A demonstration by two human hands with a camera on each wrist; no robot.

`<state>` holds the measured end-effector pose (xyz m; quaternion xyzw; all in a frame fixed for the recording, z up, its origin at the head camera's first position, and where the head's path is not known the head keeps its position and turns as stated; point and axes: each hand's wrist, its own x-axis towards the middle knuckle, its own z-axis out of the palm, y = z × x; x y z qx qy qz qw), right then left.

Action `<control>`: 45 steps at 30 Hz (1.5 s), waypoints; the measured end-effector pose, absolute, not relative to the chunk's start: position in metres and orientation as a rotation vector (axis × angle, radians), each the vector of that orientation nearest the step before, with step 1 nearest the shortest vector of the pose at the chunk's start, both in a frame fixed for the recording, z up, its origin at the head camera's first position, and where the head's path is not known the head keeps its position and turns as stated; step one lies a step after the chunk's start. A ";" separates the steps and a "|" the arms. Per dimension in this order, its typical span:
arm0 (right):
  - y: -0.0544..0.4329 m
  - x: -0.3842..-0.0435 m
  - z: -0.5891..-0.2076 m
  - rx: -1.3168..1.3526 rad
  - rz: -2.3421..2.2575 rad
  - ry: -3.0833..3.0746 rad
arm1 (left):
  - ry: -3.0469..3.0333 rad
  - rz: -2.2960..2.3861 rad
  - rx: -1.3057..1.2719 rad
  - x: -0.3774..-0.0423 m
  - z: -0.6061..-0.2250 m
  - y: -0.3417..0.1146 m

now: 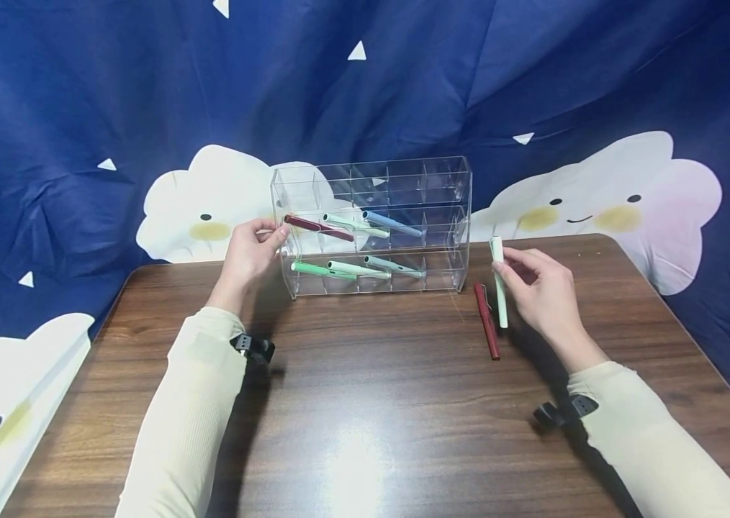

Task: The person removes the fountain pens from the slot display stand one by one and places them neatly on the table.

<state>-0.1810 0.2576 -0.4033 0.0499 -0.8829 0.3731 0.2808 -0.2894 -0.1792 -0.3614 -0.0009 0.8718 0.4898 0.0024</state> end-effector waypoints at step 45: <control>0.276 -0.178 -0.444 -0.090 0.888 -2.862 | 2.749 1.513 -0.010 -0.290 -0.362 -0.180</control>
